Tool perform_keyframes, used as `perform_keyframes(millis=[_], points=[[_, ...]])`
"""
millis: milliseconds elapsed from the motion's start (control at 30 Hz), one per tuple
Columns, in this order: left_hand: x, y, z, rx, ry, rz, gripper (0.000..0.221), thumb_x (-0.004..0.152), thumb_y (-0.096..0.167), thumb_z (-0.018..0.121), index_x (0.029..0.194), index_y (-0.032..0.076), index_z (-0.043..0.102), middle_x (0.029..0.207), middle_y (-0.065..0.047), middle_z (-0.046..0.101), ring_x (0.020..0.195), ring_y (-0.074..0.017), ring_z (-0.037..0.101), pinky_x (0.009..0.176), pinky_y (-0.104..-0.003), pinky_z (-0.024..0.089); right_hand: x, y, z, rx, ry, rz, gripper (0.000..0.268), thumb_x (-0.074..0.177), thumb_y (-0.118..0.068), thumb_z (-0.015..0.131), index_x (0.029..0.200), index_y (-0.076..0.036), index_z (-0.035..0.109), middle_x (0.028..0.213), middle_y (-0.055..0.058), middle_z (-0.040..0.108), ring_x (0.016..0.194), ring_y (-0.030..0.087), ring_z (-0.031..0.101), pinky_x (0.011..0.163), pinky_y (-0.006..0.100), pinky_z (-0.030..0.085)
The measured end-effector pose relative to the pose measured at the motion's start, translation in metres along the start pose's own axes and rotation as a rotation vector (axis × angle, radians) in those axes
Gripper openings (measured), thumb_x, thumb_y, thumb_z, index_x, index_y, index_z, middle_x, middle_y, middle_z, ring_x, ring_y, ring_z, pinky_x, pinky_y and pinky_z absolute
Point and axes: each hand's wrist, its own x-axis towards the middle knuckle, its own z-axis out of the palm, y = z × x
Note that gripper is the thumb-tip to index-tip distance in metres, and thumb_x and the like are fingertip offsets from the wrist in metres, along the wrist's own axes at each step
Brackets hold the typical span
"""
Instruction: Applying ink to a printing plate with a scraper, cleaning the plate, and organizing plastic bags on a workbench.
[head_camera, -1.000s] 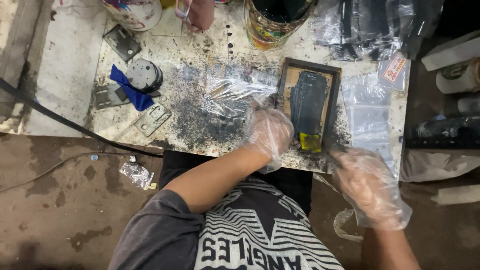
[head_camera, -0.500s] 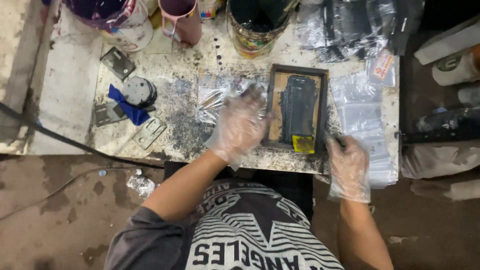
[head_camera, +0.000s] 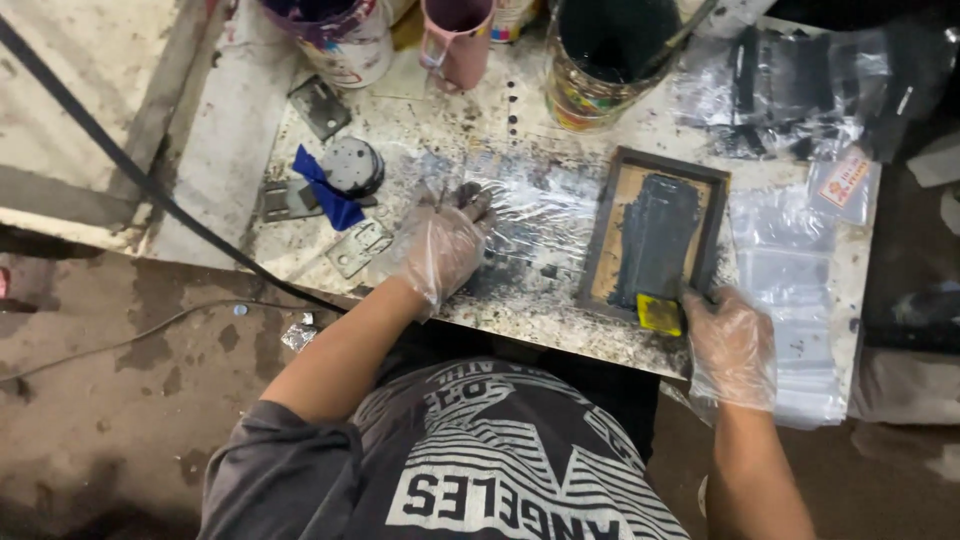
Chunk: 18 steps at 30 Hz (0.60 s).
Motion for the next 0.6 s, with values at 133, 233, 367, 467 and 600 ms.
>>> perform_keyframes(millis=[133, 233, 367, 467, 600], points=[[0.011, 0.013, 0.004, 0.097, -0.032, 0.016, 0.040, 0.105, 0.041, 0.047, 0.126, 0.007, 0.050, 0.112, -0.015, 0.058, 0.085, -0.0197, 0.065, 0.087, -0.039, 0.062, -0.008, -0.010, -0.006, -0.017, -0.040, 0.016, 0.049, 0.093, -0.061, 0.061, 0.119, -0.022, 0.076, 0.110, 0.024, 0.076, 0.115, 0.046, 0.066, 0.096, 0.055, 0.053], [0.022, 0.022, 0.003, 0.169, -0.039, 0.020, 0.043, 0.105, 0.042, 0.047, 0.131, 0.008, 0.049, 0.117, -0.016, 0.058, 0.088, -0.0199, 0.066, 0.088, -0.039, 0.062, -0.017, -0.014, -0.008, -0.013, -0.042, 0.001, 0.049, 0.096, -0.054, 0.060, 0.118, -0.014, 0.076, 0.111, 0.027, 0.075, 0.116, 0.047, 0.066, 0.098, 0.056, 0.052], [0.039, 0.033, 0.003, 0.271, -0.054, 0.023, 0.049, 0.105, 0.044, 0.046, 0.138, 0.008, 0.046, 0.126, -0.017, 0.057, 0.093, -0.0200, 0.066, 0.089, -0.038, 0.061, -0.010, -0.004, 0.003, 0.001, -0.035, -0.008, 0.047, 0.097, -0.051, 0.058, 0.117, -0.012, 0.075, 0.112, 0.026, 0.075, 0.116, 0.047, 0.066, 0.099, 0.056, 0.052], [0.049, 0.043, 0.002, 0.336, -0.068, 0.026, 0.053, 0.104, 0.045, 0.045, 0.143, 0.009, 0.044, 0.131, -0.018, 0.057, 0.096, -0.0202, 0.066, 0.090, -0.037, 0.060, -0.012, -0.006, -0.003, 0.000, -0.042, -0.015, 0.047, 0.096, -0.049, 0.059, 0.116, -0.010, 0.075, 0.109, 0.028, 0.075, 0.115, 0.048, 0.066, 0.099, 0.057, 0.052], [0.065, 0.054, 0.003, 0.397, -0.083, 0.027, 0.057, 0.104, 0.046, 0.044, 0.148, 0.009, 0.042, 0.137, -0.019, 0.056, 0.099, -0.0203, 0.066, 0.091, -0.036, 0.060, -0.021, -0.006, -0.008, 0.037, 0.019, -0.025, 0.044, 0.094, -0.047, 0.061, 0.114, -0.011, 0.076, 0.105, 0.026, 0.076, 0.111, 0.048, 0.067, 0.092, 0.057, 0.054]])
